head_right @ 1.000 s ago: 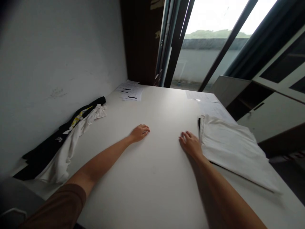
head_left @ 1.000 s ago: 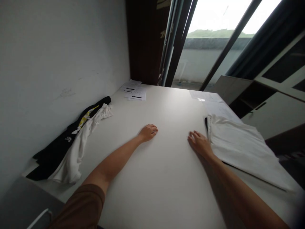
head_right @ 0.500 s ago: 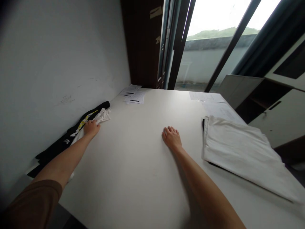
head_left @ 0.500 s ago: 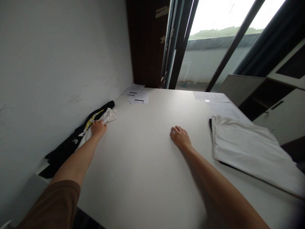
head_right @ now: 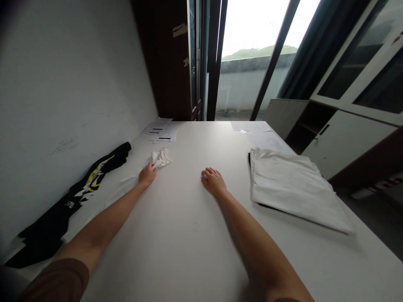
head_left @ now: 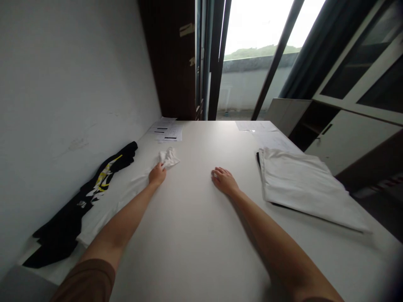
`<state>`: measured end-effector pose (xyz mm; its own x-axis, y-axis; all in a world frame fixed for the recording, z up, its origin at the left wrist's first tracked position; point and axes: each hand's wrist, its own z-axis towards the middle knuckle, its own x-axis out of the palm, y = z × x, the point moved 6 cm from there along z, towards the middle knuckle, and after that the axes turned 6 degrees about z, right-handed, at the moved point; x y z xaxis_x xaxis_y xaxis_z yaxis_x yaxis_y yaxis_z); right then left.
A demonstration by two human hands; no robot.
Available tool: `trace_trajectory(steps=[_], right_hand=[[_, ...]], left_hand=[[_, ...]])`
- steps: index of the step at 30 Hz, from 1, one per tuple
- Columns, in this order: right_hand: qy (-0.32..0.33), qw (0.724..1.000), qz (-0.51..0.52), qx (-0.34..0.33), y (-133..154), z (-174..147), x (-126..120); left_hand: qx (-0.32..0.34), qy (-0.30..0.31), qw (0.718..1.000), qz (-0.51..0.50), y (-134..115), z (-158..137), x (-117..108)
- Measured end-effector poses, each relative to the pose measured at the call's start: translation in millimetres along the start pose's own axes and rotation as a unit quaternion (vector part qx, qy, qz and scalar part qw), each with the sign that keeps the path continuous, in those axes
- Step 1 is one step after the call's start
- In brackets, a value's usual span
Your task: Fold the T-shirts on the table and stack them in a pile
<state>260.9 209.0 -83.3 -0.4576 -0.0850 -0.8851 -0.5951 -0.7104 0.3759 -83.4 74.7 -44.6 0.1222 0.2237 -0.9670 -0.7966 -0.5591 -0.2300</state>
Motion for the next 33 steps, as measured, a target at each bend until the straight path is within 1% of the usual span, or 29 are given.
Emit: trace_trajectory(steps=[2,4,5,6,7,8,9,10,12,13,15,17,19,21,23,26,28,29,31,33], right_hand=[[0.007,1.0,0.011,-0.008,-0.8,-1.7,0.8],[0.004,1.0,0.019,-0.006,-1.6,-3.8,0.2],[-0.003,1.0,0.022,0.002,-2.2,-4.8,-1.1],[-0.014,1.0,0.024,0.014,-2.9,-5.8,-3.0],[-0.025,0.999,0.026,0.028,-3.5,-6.8,-5.2],[-0.034,0.998,0.03,0.039,-3.6,-7.8,-7.3],[-0.04,0.997,0.035,0.048,-3.2,-8.7,-9.0],[-0.041,0.997,0.041,0.053,-2.2,-9.5,-10.1],[-0.038,0.996,0.048,0.058,0.9,-11.2,-10.8],[-0.038,0.996,0.047,0.06,2.7,-12.1,-10.7],[-0.041,0.996,0.04,0.061,6.5,-14.0,-9.5],[-0.04,0.997,0.033,0.058,10.7,-15.7,-7.1],[-0.037,0.997,0.03,0.053,14.2,-17.3,-5.2],[-0.043,0.997,0.026,0.061,14.9,-19.0,-5.7],[-0.061,0.994,0.013,0.094,11.6,-20.8,-8.9],[-0.08,0.986,-0.013,0.144,6.0,-23.1,-14.5],[-0.08,0.987,-0.007,0.142,6.9,-23.1,-17.4],[-0.077,0.988,0.005,0.131,8.4,-22.6,-18.6],[-0.07,0.991,0.044,0.104,12.0,-21.3,-20.4],[-0.06,0.99,0.097,0.078,14.6,-19.5,-20.1]], left_hand=[[0.048,0.03,0.998,-0.04,-44.5,-10.5,15.8],[0.11,0.071,0.988,-0.077,-86.2,-23.1,28.7],[0.15,0.102,0.979,-0.097,-104.6,-29.1,33.8],[0.198,0.139,0.963,-0.117,-120.9,-34.8,37.8],[0.249,0.171,0.944,-0.136,-133.9,-39.6,39.7],[0.292,0.186,0.926,-0.153,-142.3,-42.2,38.7],[0.322,0.179,0.915,-0.165,-145.9,-42.3,35.7],[0.337,0.156,0.912,-0.172,-145.4,-40.4,31.8],[0.326,0.087,0.926,-0.171,-135.6,-35.6,25.9],[0.32,0.065,0.931,-0.166,-130.4,-36.3,26.0],[0.346,0.059,0.923,-0.157,-126.3,-47.5,31.8],[0.395,0.061,0.904,-0.151,-128.8,-66.7,38.7],[0.424,0.058,0.891,-0.153,-133.5,-85.1,43.0],[0.422,0.058,0.889,-0.168,-138.2,-97.5,44.5],[0.419,0.079,0.883,-0.196,-143.9,-106.5,45.2],[0.419,0.137,0.86,-0.258,-154.1,-118.4,46.0],[0.395,0.156,0.846,-0.324,-159.7,-123.8,44.9],[0.37,0.164,0.838,-0.366,-161.7,-125.2,44.9],[0.29,0.195,0.814,-0.464,-163.5,-124.9,48.9],[0.183,0.24,0.768,-0.565,-161.8,-121.9,57.9]])
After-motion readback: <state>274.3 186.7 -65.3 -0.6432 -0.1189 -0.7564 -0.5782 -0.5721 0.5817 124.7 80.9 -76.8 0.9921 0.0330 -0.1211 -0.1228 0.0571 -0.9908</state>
